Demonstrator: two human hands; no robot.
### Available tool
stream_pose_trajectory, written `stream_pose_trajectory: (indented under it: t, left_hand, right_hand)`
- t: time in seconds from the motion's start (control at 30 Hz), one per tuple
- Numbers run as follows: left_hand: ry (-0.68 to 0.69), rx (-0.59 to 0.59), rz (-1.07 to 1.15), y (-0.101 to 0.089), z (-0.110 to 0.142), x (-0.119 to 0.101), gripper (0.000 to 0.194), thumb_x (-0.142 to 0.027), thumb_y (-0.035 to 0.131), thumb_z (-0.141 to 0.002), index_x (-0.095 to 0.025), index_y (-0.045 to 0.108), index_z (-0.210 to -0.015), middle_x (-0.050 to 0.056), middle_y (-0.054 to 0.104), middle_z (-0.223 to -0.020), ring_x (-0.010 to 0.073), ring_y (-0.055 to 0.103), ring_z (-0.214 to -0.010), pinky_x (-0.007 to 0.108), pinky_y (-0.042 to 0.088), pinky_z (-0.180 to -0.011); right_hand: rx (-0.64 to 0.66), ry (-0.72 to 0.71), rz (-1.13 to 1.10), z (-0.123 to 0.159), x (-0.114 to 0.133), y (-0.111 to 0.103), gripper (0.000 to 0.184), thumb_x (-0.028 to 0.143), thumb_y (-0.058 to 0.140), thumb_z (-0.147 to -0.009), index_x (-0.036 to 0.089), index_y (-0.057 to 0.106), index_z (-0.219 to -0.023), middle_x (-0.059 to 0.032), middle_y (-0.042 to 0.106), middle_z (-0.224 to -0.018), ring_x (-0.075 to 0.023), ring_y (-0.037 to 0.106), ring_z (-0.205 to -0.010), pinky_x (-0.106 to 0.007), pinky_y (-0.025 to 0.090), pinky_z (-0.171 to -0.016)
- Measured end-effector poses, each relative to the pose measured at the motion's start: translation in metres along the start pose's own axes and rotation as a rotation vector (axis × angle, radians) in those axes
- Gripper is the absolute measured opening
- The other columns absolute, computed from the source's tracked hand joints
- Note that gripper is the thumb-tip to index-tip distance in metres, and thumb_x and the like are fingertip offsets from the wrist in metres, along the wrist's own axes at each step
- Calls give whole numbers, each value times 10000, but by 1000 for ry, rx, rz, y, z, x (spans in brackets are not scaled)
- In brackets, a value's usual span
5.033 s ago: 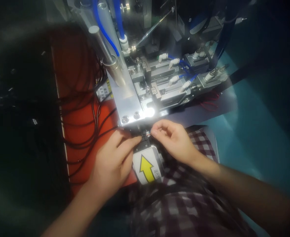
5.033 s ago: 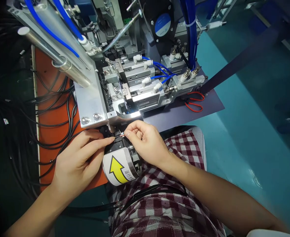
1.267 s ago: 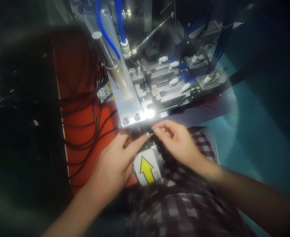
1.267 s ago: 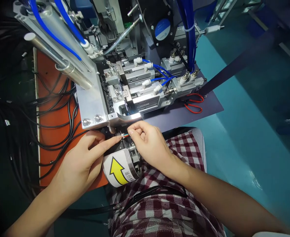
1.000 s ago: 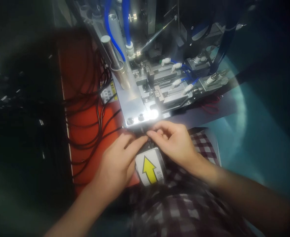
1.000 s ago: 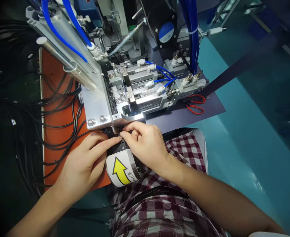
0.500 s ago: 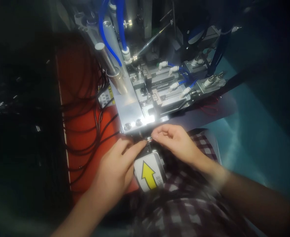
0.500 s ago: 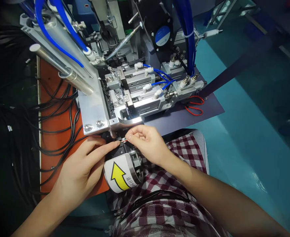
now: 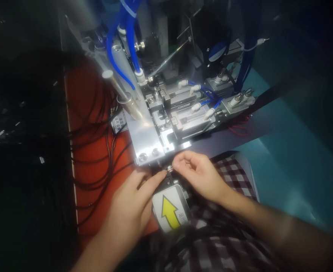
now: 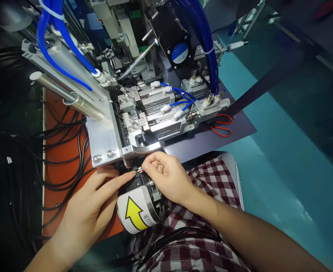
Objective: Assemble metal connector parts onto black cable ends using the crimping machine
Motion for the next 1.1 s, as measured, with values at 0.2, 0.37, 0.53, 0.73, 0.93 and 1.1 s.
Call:
stream_pose_trajectory:
  t: [0.2,0.37,0.53,0.73,0.93,1.1]
  left_hand:
    - [7,-9,-23,-2,1,2,323,-44,433,-897,-126,643,-1128,53,559,-935,111,599,-813,163,490,-694]
    - [16,-12,-75,-3,3,2,358,-35,411,-889,-150,638,-1141,49,566,-925,110,605,-779,165,494,-660]
    - [-7,-17,-74,5,9,6,388,-63,401,-901,-205,608,-1197,46,571,-957,117,607,-796,171,490,-654]
    - [-2,-23,-83,4,8,8,397,-81,405,-912,-241,588,-1226,41,569,-953,121,609,-794,180,492,-658]
    - [0,68,-121,2,5,6,433,-95,388,-913,-247,558,-1281,52,570,-975,127,611,-804,180,500,-658]
    - [-46,174,-212,4,4,5,446,-136,317,-939,-262,564,-1289,76,567,-995,150,623,-806,210,514,-645]
  right_hand:
    - [-27,-8,68,4,-4,4,140,279,554,-868,167,601,-799,14,559,-656,-116,495,-578,-254,422,-566]
    - [-35,99,85,1,2,4,130,248,556,-851,165,593,-758,18,560,-638,-111,497,-571,-238,396,-541]
    - [128,312,-117,-5,-3,3,183,239,559,-852,147,574,-695,60,459,-534,-66,365,-453,-207,285,-444]
    - [93,213,-240,0,-15,-3,185,317,591,-845,147,601,-774,46,534,-599,-64,438,-452,-215,382,-483]
    - [141,223,-268,0,-6,2,196,242,585,-846,159,559,-671,61,503,-529,-66,440,-449,-208,394,-478]
    - [158,200,-280,-4,-7,2,104,212,624,-791,158,585,-712,50,531,-582,-74,467,-475,-203,369,-457]
Point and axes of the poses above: each hand's wrist, its own z-axis away from the middle knuckle, its own y-axis out of the palm, x = y × z, the point moved 5 cm from there along -z, towards the middle knuckle
